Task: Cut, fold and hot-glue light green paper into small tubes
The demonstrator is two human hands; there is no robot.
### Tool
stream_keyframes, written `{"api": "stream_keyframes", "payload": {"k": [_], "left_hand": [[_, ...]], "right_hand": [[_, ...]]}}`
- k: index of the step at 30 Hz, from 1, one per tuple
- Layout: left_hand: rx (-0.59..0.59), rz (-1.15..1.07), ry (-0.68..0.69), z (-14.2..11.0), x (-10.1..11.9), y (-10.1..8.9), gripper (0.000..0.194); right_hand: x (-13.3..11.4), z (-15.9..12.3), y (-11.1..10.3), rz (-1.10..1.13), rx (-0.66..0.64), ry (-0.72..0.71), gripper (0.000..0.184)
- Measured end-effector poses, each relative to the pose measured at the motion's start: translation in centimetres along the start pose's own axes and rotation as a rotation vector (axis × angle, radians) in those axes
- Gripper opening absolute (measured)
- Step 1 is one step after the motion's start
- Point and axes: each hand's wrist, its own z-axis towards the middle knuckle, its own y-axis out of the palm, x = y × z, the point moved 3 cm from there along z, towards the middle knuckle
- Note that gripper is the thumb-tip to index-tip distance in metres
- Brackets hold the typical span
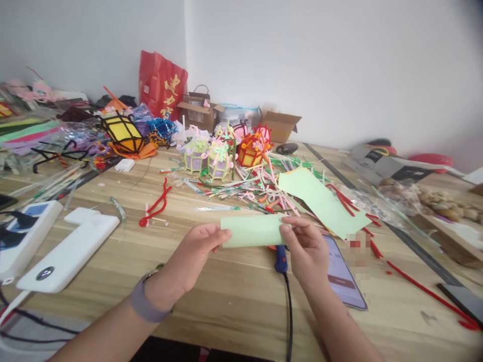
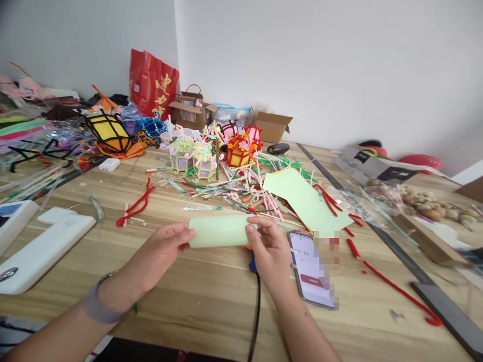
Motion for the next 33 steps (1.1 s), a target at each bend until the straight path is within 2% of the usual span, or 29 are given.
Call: {"api": "stream_keyframes", "payload": {"k": [5, 13, 17, 22, 25, 28, 30, 33], "left_hand": [[-0.035, -0.09, -0.133, 0.8, -1.0, 0.7, 0.03], [-0.109, -0.27, -0.167, 1.1, -1.0, 2.1, 0.027], [-0.046, -0.323, -0.178, 1.2, -0.9, 2.4, 0.02], [0.026, -0.347, -0.227, 1.4, -1.4, 2.2, 0.014], [0.016, -0.388, -0.31, 1.4, -2.0, 2.0, 0.015], [0.049, -0.403, -0.414, 1.3, -2.3, 1.5, 0.018], [0.069, -0.417, -0.441, 1.3, -2.2, 1.2, 0.021], [0.04, -0.445, -0.443, 1.4, -2.2, 0.8, 0.026]], "right_hand": [[0.0, 0.1, 0.3, -0.028, -0.075, 0.029, 0.012], [0.0, 0.1, 0.0, -0.066, -0.113, 0.045, 0.012], [0.1, 0.1, 0.1, -0.076, -0.224, 0.017, 0.019], [0.6, 0.2, 0.2, -0.233, -0.197, -0.026, 0.013], [0.5, 0.5, 0.5, -0.321, -0.186, -0.092, 0.012], [-0.4, 0.8, 0.9, -0.41, -0.214, -0.216, 0.013], [-1.4, 1.1, 1.1, -0.492, -0.217, -0.316, 0.013], [-2.7, 1.7, 1.4, -0.598, -0.258, -0.428, 0.012]]}}
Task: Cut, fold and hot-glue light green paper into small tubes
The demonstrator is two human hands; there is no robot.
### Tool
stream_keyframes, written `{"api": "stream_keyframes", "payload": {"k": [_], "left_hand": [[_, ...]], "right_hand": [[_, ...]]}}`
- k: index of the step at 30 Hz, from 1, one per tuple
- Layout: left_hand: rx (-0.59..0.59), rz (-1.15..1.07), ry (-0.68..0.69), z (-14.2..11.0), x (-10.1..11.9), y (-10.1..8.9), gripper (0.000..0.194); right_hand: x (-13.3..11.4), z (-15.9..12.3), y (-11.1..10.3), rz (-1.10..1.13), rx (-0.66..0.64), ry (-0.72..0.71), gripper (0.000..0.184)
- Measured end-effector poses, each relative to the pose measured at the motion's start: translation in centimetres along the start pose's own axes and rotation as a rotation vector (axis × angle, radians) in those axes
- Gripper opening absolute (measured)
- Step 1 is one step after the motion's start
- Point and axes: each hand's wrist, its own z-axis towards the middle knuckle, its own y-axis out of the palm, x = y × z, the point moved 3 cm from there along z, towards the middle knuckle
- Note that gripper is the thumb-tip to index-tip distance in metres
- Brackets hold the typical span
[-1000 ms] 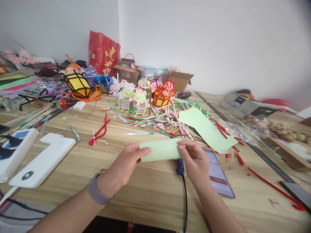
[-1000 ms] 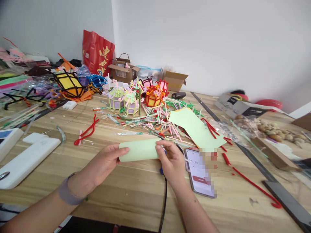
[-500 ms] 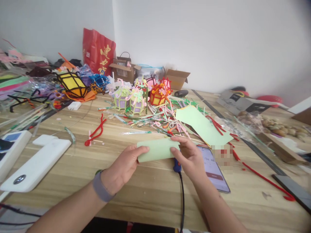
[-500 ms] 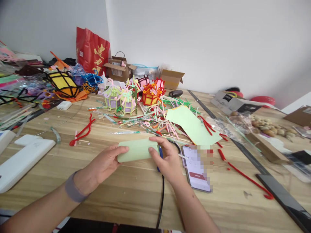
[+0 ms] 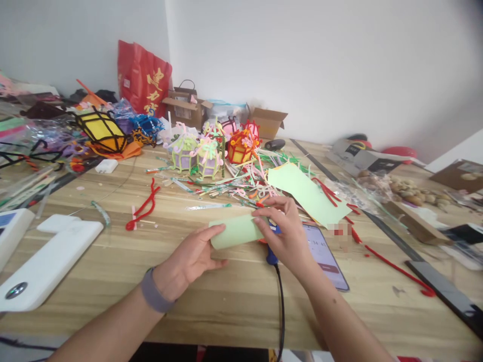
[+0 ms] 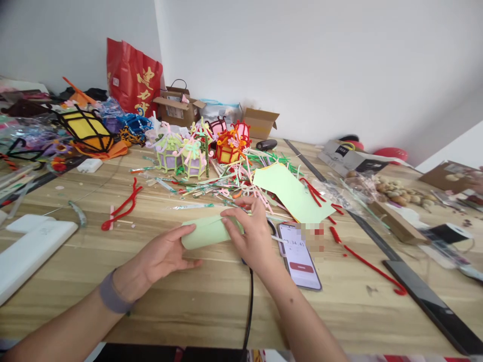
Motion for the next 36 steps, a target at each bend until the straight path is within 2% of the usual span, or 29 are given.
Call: {"api": "stream_keyframes", "payload": {"k": [5, 12, 20, 23, 26, 29, 31, 36], "left_hand": [[-0.031, -0.075, -0.027, 0.2, 0.2, -0.2, 0.025], [-0.018, -0.204, -0.037, 0.1, 0.8, -0.2, 0.021], [0.033, -0.257, 0.047, 0.1, 1.6, -0.1, 0.013], [0.019, -0.247, 0.112, 0.2, 1.7, -0.3, 0.013], [0.019, -0.201, 0.192, 0.2, 1.8, -0.4, 0.023], [0.161, -0.141, 0.298, 0.0, 2.2, -0.9, 0.053], [0.213, -0.083, 0.352, -0.2, 2.4, -1.2, 0.063], [0.182, -0.016, 0.347, 0.1, 2.6, -1.4, 0.038]], "right_hand": [[-0.9, 1.9, 0.0, 0.024, -0.147, -0.063, 0.008], [-1.7, 4.1, 1.3, 0.036, -0.168, 0.087, 0.002], [-1.1, 5.3, 3.5, 0.032, -0.195, 0.182, 0.004], [-0.7, 5.3, 4.0, 0.032, -0.204, 0.196, 0.005], [-0.3, 5.3, 4.3, 0.034, -0.209, 0.216, 0.007], [0.1, 5.2, 4.5, 0.043, -0.224, 0.251, 0.008], [0.3, 5.2, 4.7, 0.056, -0.242, 0.271, 0.01], [0.3, 5.3, 5.0, 0.077, -0.264, 0.274, 0.013]]}}
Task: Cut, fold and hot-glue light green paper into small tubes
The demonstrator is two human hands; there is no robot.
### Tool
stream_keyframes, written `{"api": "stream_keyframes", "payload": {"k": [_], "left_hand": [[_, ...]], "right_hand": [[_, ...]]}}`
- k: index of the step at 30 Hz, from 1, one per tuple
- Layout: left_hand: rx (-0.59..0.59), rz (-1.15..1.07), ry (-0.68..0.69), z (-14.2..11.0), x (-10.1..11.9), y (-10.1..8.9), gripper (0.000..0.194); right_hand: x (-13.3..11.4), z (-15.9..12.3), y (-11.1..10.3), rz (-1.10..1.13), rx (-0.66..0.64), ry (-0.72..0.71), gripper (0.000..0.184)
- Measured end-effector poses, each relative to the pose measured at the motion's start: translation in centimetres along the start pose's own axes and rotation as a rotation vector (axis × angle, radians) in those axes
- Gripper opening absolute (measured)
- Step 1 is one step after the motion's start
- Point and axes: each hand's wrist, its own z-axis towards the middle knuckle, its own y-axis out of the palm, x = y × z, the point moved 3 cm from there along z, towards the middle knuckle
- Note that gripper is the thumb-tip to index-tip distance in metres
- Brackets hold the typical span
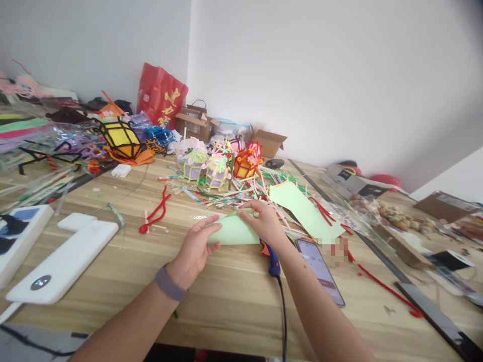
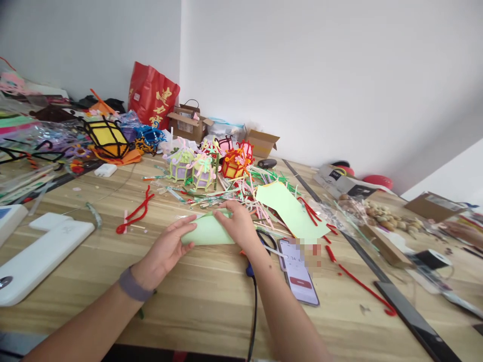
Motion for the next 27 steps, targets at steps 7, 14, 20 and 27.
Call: {"api": "stream_keyframes", "payload": {"k": [7, 14, 20, 27], "left_hand": [[0.035, -0.037, 0.008, 0.2, -0.4, 0.0, 0.022], [0.094, -0.057, 0.077, 0.7, -0.5, -0.5, 0.012], [0.155, -0.08, 0.164, 0.9, 0.3, -0.8, 0.016], [0.163, -0.136, 0.165, 1.1, 0.4, -1.0, 0.025]], "right_hand": [[0.1, -0.2, 0.3, 0.054, -0.024, -0.012, 0.016], [-0.3, -0.9, -0.4, 0.102, 0.008, -0.024, 0.022], [3.0, -5.8, -4.6, -0.319, 0.267, 0.304, 0.033], [5.2, -10.5, -1.7, -0.51, -0.036, 0.54, 0.042]]}}
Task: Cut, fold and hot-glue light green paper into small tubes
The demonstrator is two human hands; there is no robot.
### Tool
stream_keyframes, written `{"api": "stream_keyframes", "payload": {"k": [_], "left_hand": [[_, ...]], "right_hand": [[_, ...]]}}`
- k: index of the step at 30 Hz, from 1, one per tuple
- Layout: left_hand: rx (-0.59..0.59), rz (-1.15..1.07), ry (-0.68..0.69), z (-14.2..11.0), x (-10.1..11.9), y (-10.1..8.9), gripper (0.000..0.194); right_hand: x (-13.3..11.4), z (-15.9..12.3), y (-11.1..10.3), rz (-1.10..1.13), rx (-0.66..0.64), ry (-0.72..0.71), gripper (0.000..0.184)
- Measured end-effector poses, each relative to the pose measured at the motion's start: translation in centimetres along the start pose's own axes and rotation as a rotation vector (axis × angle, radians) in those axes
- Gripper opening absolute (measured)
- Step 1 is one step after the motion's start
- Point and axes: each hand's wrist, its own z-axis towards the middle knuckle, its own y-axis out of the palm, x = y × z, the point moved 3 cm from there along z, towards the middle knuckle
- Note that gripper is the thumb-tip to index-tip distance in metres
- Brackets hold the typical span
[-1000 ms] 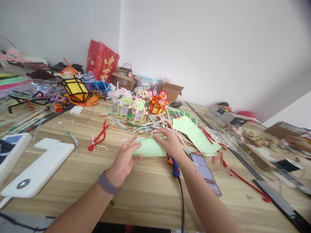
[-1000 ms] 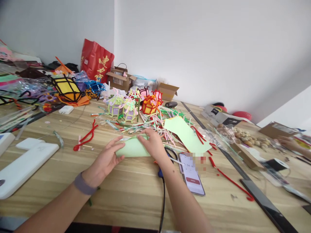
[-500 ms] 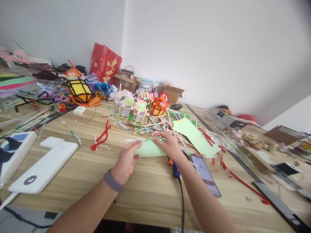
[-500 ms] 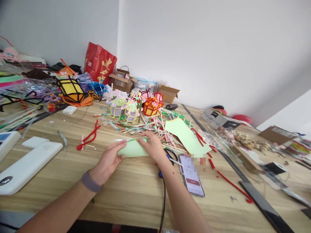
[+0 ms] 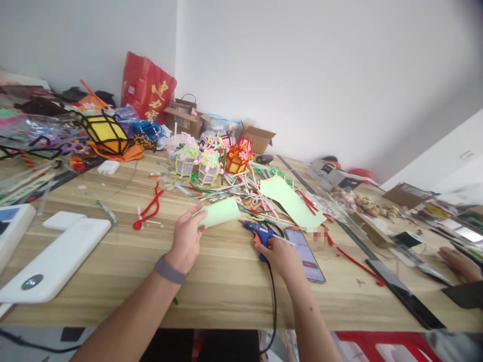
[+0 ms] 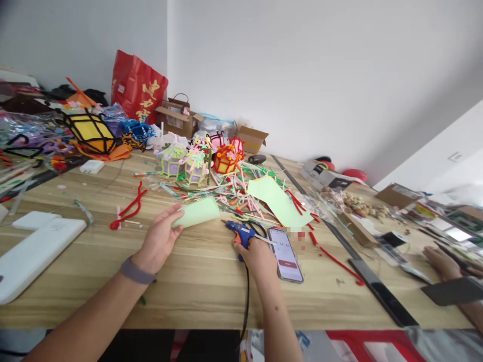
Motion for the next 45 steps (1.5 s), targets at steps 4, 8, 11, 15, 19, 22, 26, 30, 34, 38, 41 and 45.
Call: {"api": "stream_keyframes", "payload": {"k": [4, 8, 11, 15, 19, 22, 26, 30, 34, 38, 41, 45], "left_hand": [[0.012, -0.028, 0.024, 0.5, 0.1, -0.3, 0.018], [0.029, -0.034, 0.055, 0.6, 0.3, -0.3, 0.014], [0.032, -0.032, 0.084, 0.6, 0.4, -0.3, 0.011], [0.052, -0.029, 0.13, 1.0, 0.2, -0.4, 0.012], [0.067, -0.003, 0.177, 1.7, -0.4, -0.6, 0.021], [0.051, 0.031, 0.187, 2.1, -0.8, -0.7, 0.034], [0.027, 0.062, 0.179, 2.0, -1.1, -0.7, 0.043], [0.041, 0.111, 0.167, 1.7, -1.0, -0.6, 0.045], [0.042, 0.16, 0.133, 1.6, -1.2, -0.6, 0.042], [0.003, 0.186, 0.113, 1.6, -1.6, -0.5, 0.041], [-0.028, 0.202, 0.101, 1.5, -1.8, -0.3, 0.044], [-0.048, 0.238, 0.137, 1.3, -1.8, -0.1, 0.048]], "right_hand": [[0.1, -0.1, 1.0, 0.207, -0.029, 0.023, 0.032], [0.6, -0.3, 1.1, 0.563, 0.073, 0.026, 0.014], [0.4, -0.9, 0.8, 0.909, 0.161, -0.003, 0.02], [-1.3, -1.7, 0.5, 1.386, 0.074, -0.109, 0.024], [-3.6, -1.5, 0.4, 1.624, -0.059, -0.122, 0.015], [-5.1, -0.6, 0.6, 1.673, -0.132, -0.101, 0.02], [-6.6, 1.0, 1.4, 1.727, -0.214, -0.16, 0.025], [-7.3, 2.4, 1.9, 1.834, -0.239, -0.123, 0.026], [-8.4, 3.0, 1.7, 1.99, -0.356, -0.122, 0.026], [-9.0, 3.3, 2.2, 2.05, -0.429, -0.102, 0.026], [-8.8, 3.4, 3.0, 2.03, -0.414, -0.06, 0.03], [-8.7, 3.0, 3.4, 2.024, -0.431, -0.054, 0.032]]}}
